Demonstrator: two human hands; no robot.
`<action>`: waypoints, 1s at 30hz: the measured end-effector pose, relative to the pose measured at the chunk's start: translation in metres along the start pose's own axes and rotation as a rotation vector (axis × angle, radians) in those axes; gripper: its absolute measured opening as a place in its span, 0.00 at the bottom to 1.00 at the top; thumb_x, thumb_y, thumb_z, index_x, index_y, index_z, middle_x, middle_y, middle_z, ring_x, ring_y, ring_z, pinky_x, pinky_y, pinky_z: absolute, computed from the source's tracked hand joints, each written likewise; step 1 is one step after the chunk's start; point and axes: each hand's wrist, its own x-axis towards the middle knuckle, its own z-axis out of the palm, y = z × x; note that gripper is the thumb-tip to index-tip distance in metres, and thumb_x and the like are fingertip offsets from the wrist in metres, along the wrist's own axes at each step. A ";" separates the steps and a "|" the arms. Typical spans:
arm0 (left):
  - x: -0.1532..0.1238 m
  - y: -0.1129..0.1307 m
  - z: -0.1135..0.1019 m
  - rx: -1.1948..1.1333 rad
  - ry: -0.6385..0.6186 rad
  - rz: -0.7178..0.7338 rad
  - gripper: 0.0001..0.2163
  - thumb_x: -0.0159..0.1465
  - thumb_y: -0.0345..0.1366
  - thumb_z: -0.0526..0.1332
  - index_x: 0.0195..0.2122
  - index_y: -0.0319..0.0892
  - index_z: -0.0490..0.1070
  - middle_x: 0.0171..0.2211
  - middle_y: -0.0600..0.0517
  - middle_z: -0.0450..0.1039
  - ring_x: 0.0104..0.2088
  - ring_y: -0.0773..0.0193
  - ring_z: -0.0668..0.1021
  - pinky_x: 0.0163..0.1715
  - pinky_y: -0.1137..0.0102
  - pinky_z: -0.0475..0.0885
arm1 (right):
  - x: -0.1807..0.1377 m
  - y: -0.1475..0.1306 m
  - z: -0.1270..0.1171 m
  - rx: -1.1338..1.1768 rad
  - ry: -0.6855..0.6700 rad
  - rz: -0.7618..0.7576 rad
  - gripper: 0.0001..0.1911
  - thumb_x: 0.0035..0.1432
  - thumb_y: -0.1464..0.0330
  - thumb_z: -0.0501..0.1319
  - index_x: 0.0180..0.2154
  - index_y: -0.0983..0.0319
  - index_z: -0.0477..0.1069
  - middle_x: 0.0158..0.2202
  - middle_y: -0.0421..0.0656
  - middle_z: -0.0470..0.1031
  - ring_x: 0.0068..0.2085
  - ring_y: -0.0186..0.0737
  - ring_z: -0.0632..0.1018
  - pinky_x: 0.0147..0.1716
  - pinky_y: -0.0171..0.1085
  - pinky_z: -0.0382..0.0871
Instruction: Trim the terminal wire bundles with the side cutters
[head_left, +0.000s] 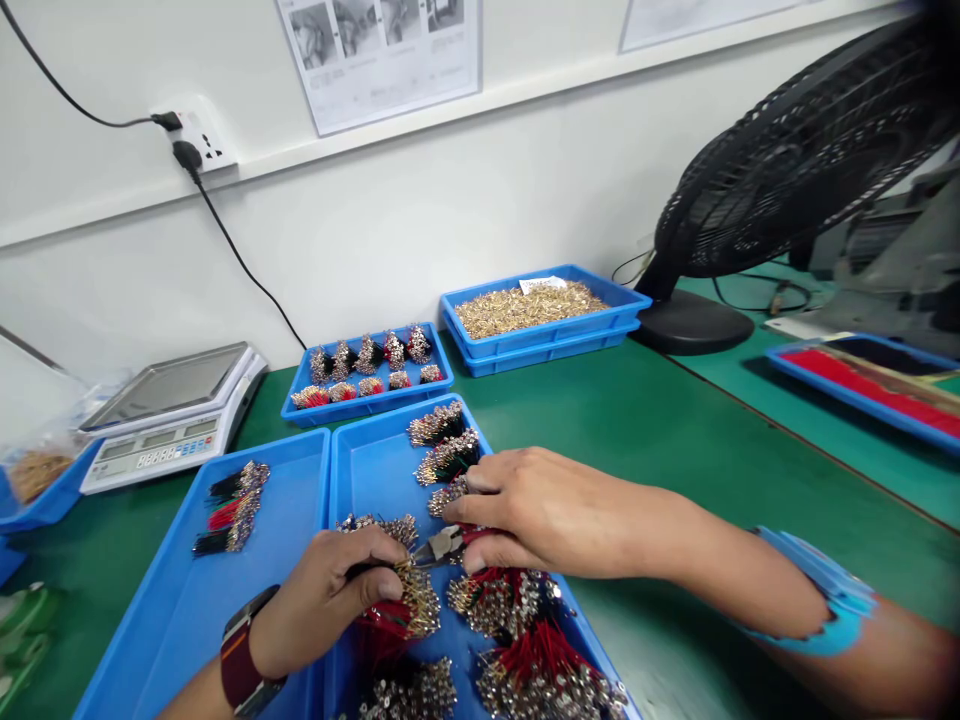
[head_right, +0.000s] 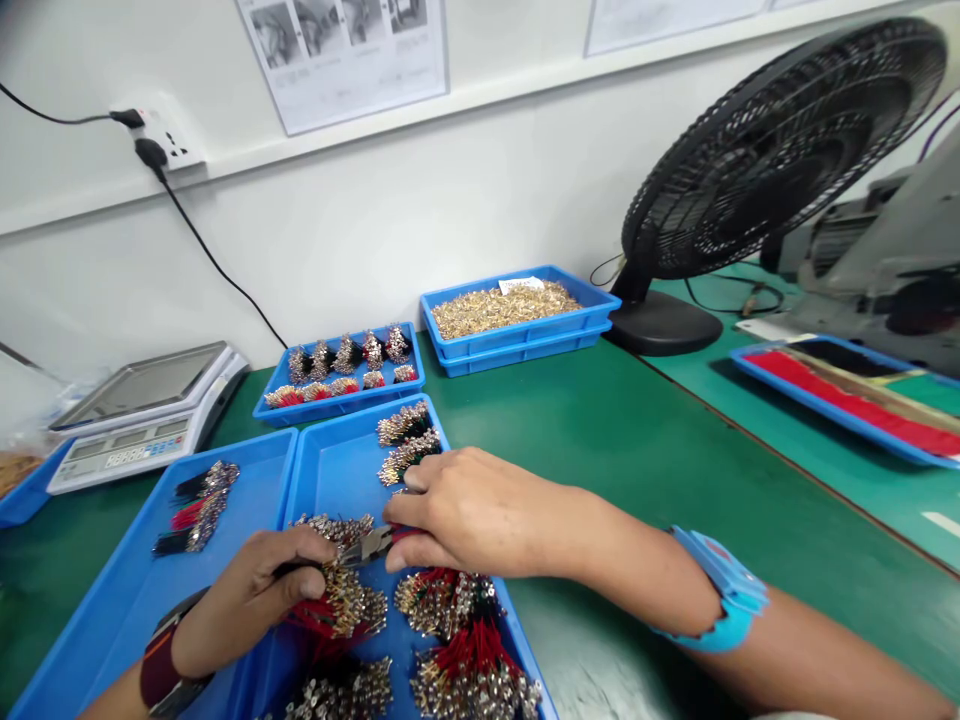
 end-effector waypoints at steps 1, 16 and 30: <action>0.000 0.000 0.000 -0.011 0.006 -0.009 0.19 0.71 0.54 0.58 0.39 0.44 0.78 0.31 0.54 0.78 0.30 0.66 0.75 0.33 0.73 0.66 | -0.001 0.000 0.000 -0.014 0.003 -0.001 0.26 0.74 0.49 0.48 0.50 0.62 0.74 0.34 0.44 0.75 0.33 0.39 0.73 0.29 0.37 0.57; 0.003 0.001 0.003 -0.431 -0.059 -0.301 0.24 0.62 0.60 0.65 0.35 0.39 0.73 0.22 0.60 0.64 0.15 0.76 0.58 0.14 0.78 0.52 | -0.001 -0.006 0.002 -0.139 0.159 0.015 0.26 0.74 0.49 0.48 0.47 0.60 0.74 0.34 0.43 0.74 0.34 0.41 0.72 0.32 0.40 0.58; 0.004 0.002 -0.004 -0.356 -0.215 -0.250 0.24 0.62 0.59 0.66 0.34 0.39 0.76 0.25 0.57 0.68 0.22 0.72 0.66 0.20 0.76 0.59 | 0.001 -0.008 0.004 -0.036 -0.027 -0.032 0.24 0.73 0.50 0.49 0.47 0.60 0.74 0.33 0.42 0.71 0.35 0.41 0.69 0.33 0.40 0.57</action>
